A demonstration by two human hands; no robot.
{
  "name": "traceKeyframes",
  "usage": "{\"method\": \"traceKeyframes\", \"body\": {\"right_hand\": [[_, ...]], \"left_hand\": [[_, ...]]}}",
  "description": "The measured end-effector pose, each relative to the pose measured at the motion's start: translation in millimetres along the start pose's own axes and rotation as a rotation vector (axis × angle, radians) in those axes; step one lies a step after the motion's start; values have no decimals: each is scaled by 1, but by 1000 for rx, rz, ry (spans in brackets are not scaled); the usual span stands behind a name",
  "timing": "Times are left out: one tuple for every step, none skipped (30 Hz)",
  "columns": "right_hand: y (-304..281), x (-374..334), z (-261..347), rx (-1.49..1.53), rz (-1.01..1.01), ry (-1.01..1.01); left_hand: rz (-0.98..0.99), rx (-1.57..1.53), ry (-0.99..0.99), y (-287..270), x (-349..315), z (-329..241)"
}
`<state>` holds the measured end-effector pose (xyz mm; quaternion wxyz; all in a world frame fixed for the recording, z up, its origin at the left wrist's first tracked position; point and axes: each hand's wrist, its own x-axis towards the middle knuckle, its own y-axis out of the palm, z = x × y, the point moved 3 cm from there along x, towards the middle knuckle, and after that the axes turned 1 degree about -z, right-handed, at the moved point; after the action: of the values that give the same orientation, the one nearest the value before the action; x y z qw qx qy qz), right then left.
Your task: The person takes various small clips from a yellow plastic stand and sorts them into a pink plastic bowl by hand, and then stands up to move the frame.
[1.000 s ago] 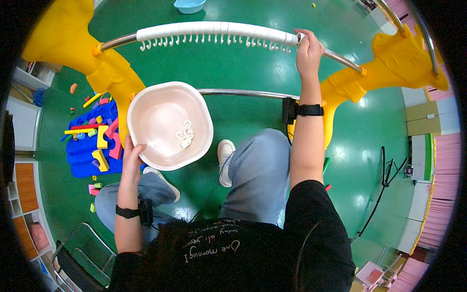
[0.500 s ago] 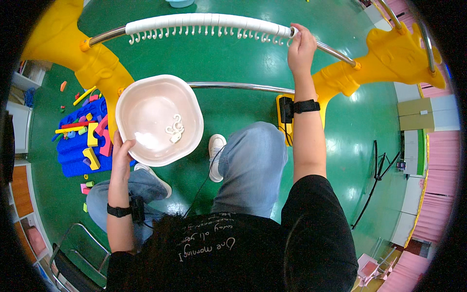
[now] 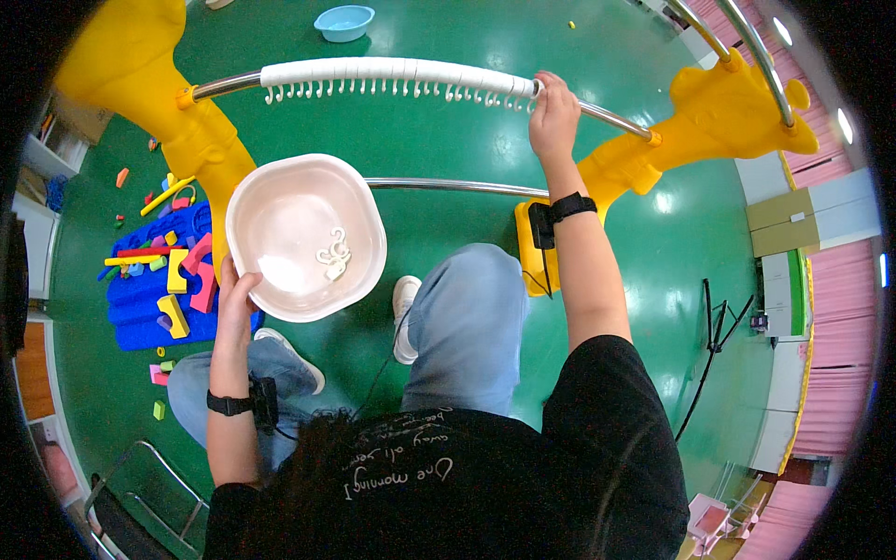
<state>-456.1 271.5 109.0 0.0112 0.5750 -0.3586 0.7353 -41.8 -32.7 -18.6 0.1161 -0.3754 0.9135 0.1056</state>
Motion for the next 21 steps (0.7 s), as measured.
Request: {"method": "traceKeyframes", "body": {"right_hand": [[-3, 0, -2, -14, 28, 4], [-4, 1, -3, -18, 36, 7], [-6, -1, -3, -25, 32, 0], [-5, -2, 3, -108, 66, -4], [-2, -1, 5, -188, 89, -9], [-2, -2, 4, -167, 106, 15], [-3, -2, 3, -166, 89, 10], [-3, -5, 4, -160, 101, 22], [-3, -5, 3, -154, 114, 34], [-2, -4, 4, -145, 107, 18], [-2, -3, 5, -135, 108, 14], [-1, -2, 4, -117, 112, 37], [1, -1, 3, -94, 124, 52], [2, 1, -1, -34, 126, 59], [-3, 1, -6, -42, 122, 61], [-6, 2, -11, -51, 116, 61], [-3, 5, 2, -18, 128, 49], [-7, 8, 13, -127, 68, -13], [-14, 16, 29, -244, -1, -72], [-15, 25, 52, -223, 3, -76], [-12, 34, 81, -82, 42, -34]], "left_hand": [[26, -6, 4, 1, -1, -2], [31, -14, 9, 2, -4, -5], [42, -19, -8, 2, -7, -10], [49, -22, -24, 3, -12, -15], [45, -25, -7, 0, -11, -14], [27, -10, 30, -4, -8, -5], [12, 7, 67, -8, -3, 2], [9, -27, 60, -6, -7, -1], [-6, -32, 47, -5, -11, -6], [-5, -34, 50, -8, -15, -6], [-6, -37, 51, -10, -16, -6], [0, -28, 50, -13, -17, -9], [18, -49, 92, -16, -16, -7], [16, -41, 81, -18, -18, -10], [15, -34, 68, -17, -21, -13], [20, -51, 72, -13, -21, -16], [16, -62, 78, -14, -21, -19], [19, -87, 58, -15, -23, -20], [11, -89, 61, -14, -23, -24], [-3, -85, 60, -15, -24, -26], [-16, -84, 57, -17, -23, -25]]}}
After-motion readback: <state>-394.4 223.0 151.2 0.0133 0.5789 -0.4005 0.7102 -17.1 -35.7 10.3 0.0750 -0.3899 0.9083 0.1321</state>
